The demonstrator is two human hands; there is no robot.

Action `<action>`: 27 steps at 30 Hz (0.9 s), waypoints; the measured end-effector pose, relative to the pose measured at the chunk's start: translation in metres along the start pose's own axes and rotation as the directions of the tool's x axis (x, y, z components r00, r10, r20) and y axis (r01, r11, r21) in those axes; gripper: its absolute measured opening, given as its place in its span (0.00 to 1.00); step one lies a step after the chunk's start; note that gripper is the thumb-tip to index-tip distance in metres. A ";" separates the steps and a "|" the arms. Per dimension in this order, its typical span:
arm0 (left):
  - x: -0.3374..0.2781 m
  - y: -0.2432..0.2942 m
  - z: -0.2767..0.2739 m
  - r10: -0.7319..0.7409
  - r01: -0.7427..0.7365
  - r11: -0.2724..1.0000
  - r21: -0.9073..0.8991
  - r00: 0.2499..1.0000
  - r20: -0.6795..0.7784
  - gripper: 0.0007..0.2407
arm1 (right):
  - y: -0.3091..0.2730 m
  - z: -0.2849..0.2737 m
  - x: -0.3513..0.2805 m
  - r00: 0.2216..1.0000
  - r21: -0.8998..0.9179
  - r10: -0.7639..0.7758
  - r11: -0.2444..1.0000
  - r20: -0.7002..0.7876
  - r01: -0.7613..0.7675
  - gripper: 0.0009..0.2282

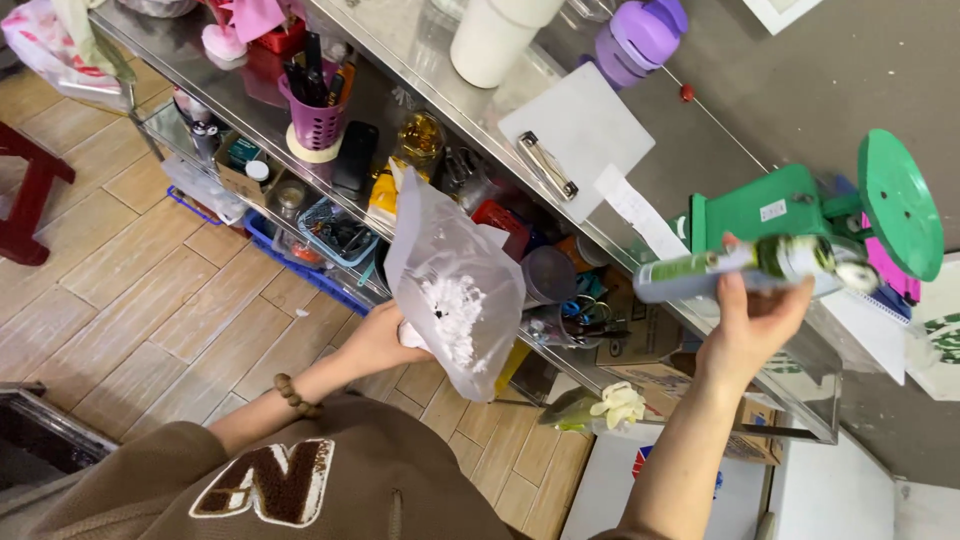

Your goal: Preparing a piping bag with cream and mixing in green food coloring.

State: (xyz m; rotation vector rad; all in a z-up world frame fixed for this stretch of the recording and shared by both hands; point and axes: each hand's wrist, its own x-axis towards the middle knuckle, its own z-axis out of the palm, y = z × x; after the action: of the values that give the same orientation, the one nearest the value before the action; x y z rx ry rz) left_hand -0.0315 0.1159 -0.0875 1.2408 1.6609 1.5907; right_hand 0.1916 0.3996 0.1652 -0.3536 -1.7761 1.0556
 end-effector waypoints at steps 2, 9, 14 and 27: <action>-0.001 0.005 -0.001 -0.026 0.026 1.000 0.006 0.999 -0.022 0.28 | 0.023 -0.010 0.013 1.000 -0.058 0.013 0.998 -0.005 -0.013 0.25; -0.002 0.011 0.009 -0.061 0.062 0.998 0.025 0.997 -0.048 0.29 | 0.092 -0.013 0.042 0.998 -0.158 0.059 0.986 0.027 -0.054 0.23; -0.001 0.015 0.016 -0.026 0.030 0.999 0.038 0.995 -0.093 0.29 | 0.074 0.013 0.004 0.985 -0.445 -0.154 0.879 0.080 0.173 0.41; 0.013 0.073 0.033 0.170 -0.107 0.943 0.316 0.969 -0.177 0.32 | 0.170 0.105 -0.195 0.847 0.178 0.468 0.838 0.252 -0.516 0.39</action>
State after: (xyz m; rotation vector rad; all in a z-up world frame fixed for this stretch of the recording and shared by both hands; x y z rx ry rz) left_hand 0.0099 0.1350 -0.0207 1.4139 2.0500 1.6331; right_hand 0.1530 0.3188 -0.0997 -0.5955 -1.7438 1.7133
